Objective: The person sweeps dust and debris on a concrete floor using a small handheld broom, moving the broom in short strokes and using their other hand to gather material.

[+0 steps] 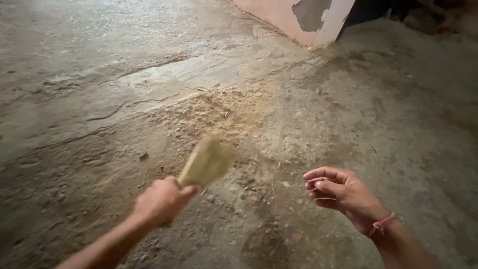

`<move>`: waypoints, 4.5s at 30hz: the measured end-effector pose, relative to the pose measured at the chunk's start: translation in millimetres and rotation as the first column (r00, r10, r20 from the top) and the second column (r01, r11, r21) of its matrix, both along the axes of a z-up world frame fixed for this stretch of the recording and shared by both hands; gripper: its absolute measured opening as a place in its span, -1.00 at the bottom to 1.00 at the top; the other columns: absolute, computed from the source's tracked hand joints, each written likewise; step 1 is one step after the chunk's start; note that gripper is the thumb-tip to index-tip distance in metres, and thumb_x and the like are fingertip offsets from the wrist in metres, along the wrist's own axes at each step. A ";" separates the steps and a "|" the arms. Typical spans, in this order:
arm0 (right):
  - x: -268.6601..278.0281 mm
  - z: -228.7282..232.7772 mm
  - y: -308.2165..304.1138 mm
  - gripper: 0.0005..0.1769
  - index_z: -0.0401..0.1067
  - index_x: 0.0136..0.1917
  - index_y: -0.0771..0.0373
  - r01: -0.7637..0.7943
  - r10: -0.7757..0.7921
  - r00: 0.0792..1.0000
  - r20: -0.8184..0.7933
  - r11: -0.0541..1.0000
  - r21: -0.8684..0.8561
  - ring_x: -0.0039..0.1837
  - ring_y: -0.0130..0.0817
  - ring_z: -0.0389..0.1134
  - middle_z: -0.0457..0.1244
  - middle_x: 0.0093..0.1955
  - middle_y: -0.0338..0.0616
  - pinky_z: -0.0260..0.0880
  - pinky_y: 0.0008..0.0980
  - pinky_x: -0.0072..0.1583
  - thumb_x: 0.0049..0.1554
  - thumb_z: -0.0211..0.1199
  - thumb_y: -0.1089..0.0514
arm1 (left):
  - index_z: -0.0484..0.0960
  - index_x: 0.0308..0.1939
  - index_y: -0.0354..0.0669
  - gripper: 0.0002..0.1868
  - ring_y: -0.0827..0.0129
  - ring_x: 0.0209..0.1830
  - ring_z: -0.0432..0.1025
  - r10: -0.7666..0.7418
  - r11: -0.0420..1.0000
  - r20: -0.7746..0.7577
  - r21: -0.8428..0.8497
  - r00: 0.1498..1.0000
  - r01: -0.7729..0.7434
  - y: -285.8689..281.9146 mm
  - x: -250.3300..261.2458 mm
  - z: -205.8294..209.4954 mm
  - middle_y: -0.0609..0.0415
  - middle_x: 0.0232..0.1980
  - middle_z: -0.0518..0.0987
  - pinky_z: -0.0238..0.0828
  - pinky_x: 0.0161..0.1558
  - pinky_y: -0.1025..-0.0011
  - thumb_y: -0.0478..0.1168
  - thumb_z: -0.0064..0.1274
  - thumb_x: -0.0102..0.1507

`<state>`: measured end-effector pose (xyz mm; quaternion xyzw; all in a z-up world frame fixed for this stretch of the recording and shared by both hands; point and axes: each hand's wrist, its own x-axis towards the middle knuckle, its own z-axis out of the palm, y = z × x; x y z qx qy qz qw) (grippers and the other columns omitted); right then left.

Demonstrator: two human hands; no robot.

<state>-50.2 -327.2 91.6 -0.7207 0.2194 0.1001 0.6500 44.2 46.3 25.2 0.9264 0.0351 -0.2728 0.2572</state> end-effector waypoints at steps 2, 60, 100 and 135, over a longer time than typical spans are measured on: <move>2.5 -0.6 4.1 -0.72 0.56 0.12 0.24 0.000 0.000 1.000 0.000 1.000 -0.001 -0.05 -0.40 0.41 0.40 -0.05 -0.17 0.50 -0.33 0.03 0.14 0.21 0.21 | 0.63 0.01 -0.15 -0.52 0.51 -0.73 0.30 -0.103 0.994 0.001 -0.030 0.995 0.103 -20.7 -18.9 -5.6 0.11 -0.51 0.58 0.29 -0.72 0.47 0.17 -0.11 0.39; -6.9 -101.3 236.9 -0.67 0.28 0.03 0.16 -0.576 0.789 0.422 -0.446 -0.147 -0.804 -0.04 0.11 0.41 0.35 -0.20 0.05 0.40 0.04 -0.04 0.03 0.28 0.09 | 0.68 -0.12 -0.19 -0.71 0.38 -0.41 0.60 0.127 0.943 0.106 -0.321 0.986 -0.087 182.7 -53.8 49.0 0.05 -0.27 0.73 0.54 -0.30 0.35 -0.07 -0.04 0.33; 53.1 -58.7 339.4 -0.80 0.30 0.02 0.15 -0.548 0.495 0.605 -0.624 -0.309 -0.777 -0.25 -0.32 0.44 0.35 -0.22 -0.17 0.50 -0.25 -0.21 0.19 0.15 0.04 | 0.47 0.19 -0.24 -0.61 0.32 -0.36 0.57 0.446 0.764 0.052 -0.543 0.894 -0.349 292.3 -90.1 -11.7 -0.06 -0.12 0.70 0.54 -0.26 0.31 -0.28 -0.21 0.30; 59.0 -101.9 357.3 -0.85 0.21 0.08 0.21 -0.442 0.410 0.618 -0.671 -0.525 -0.728 -0.24 -0.39 0.35 0.31 -0.21 -0.17 0.40 -0.38 -0.29 0.37 -0.15 0.13 | 0.44 0.22 -0.24 -0.53 0.27 -0.37 0.60 0.497 0.723 0.021 -0.563 0.868 -0.401 320.3 -94.2 -37.2 -0.07 -0.10 0.71 0.55 -0.30 0.29 -0.28 -0.18 0.21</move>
